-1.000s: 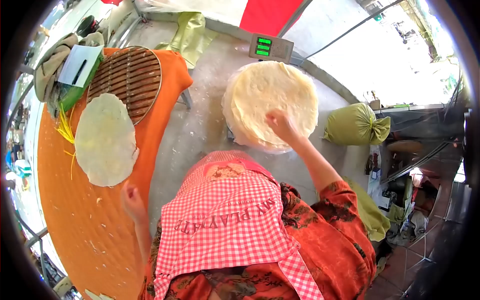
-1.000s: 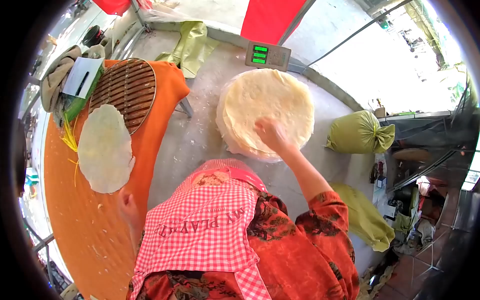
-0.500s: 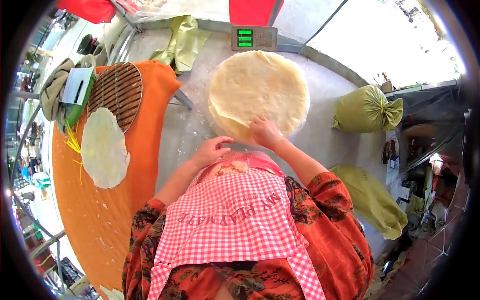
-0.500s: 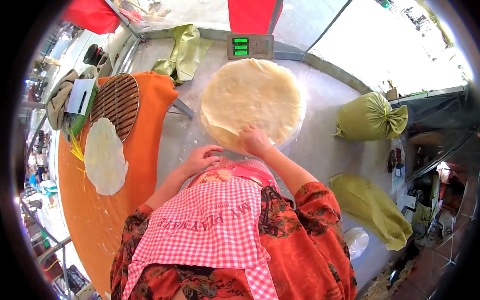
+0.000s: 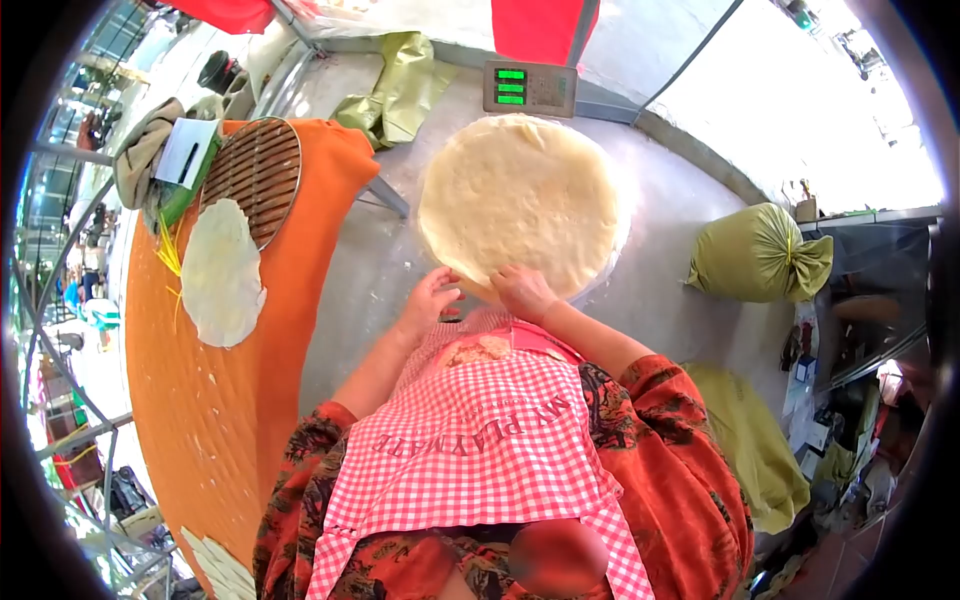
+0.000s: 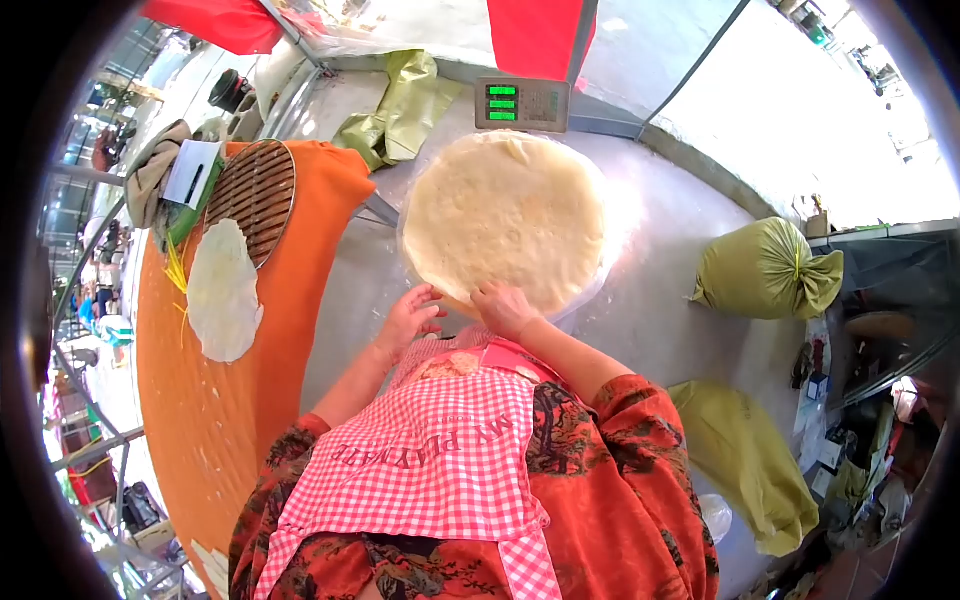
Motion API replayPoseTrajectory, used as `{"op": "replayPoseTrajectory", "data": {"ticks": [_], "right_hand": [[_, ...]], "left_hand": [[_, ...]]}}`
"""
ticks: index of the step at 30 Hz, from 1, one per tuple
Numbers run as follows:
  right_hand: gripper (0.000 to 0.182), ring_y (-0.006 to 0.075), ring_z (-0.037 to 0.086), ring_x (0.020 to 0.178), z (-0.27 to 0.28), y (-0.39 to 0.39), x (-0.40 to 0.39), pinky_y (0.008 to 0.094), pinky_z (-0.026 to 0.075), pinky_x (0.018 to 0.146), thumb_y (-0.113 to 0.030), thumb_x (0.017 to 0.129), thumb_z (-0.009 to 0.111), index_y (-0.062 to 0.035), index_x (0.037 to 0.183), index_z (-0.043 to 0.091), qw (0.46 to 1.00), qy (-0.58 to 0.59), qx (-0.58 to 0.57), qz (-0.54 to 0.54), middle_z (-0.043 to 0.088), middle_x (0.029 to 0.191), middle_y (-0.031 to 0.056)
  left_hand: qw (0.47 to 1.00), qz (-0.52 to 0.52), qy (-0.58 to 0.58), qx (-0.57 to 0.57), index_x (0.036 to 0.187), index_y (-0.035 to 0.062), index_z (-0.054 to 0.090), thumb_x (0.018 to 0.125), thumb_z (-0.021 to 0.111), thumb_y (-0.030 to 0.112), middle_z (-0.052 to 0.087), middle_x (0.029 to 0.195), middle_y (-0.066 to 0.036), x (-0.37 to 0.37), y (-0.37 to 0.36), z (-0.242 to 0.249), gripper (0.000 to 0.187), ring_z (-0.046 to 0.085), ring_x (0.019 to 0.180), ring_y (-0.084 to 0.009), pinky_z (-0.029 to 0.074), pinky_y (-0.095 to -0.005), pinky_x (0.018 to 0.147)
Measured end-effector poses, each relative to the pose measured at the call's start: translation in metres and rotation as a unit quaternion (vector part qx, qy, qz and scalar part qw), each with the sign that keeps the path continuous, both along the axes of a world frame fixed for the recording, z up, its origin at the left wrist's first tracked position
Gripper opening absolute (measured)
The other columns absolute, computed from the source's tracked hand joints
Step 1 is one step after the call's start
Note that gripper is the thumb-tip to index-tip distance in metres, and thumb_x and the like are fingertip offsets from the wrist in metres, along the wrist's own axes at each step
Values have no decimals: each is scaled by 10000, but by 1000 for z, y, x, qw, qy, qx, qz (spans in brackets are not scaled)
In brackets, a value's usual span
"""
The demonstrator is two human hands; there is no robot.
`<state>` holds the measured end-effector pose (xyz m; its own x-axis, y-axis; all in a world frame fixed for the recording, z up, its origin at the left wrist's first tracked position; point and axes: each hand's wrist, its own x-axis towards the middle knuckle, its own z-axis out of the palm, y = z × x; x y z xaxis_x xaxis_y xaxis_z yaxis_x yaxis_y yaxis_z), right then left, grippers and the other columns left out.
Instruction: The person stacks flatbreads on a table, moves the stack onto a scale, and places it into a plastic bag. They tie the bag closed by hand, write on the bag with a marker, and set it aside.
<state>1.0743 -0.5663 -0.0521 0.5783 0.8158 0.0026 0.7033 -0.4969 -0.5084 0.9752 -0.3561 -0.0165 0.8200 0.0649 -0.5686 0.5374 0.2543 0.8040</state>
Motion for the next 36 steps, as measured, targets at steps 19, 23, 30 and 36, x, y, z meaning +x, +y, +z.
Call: {"op": "replayPoseTrajectory", "data": {"ticks": [19,23,30,36], "right_hand": [[731,330,143,1469,35,-41,152,610,127,1130,-499,898,564,-195,1504,291,934,-135,-148,-297,174,1594,104],[725,313,115,1479,14,-26,194,589,114,1148,-497,933,499,-196,1531,220,930,-62,-185,-312,157,1603,94],[731,290,106,1484,-25,-14,212,513,96,1172,-478,942,463,-197,1547,163,921,-9,-206,-330,141,1612,73],[606,314,289,1410,-35,-58,239,439,248,1133,-331,941,522,-143,1482,322,944,82,-22,-318,338,1517,123]], "left_hand": [[707,-205,-272,620,1513,114,263,853,656,366,146,1587,-172,100,34,2,808,121,1474,-351,156,-573,1134],[696,-237,-278,618,1522,120,237,858,642,400,120,1605,-121,146,55,-9,827,102,1484,-314,141,-591,1136],[746,-260,-231,567,1529,119,205,873,608,420,119,1610,-80,189,72,-71,827,91,1487,-303,126,-617,1133],[786,4,-318,531,1429,49,394,871,621,258,351,1486,-203,196,93,-90,638,325,1387,-343,253,-525,1101]]}}
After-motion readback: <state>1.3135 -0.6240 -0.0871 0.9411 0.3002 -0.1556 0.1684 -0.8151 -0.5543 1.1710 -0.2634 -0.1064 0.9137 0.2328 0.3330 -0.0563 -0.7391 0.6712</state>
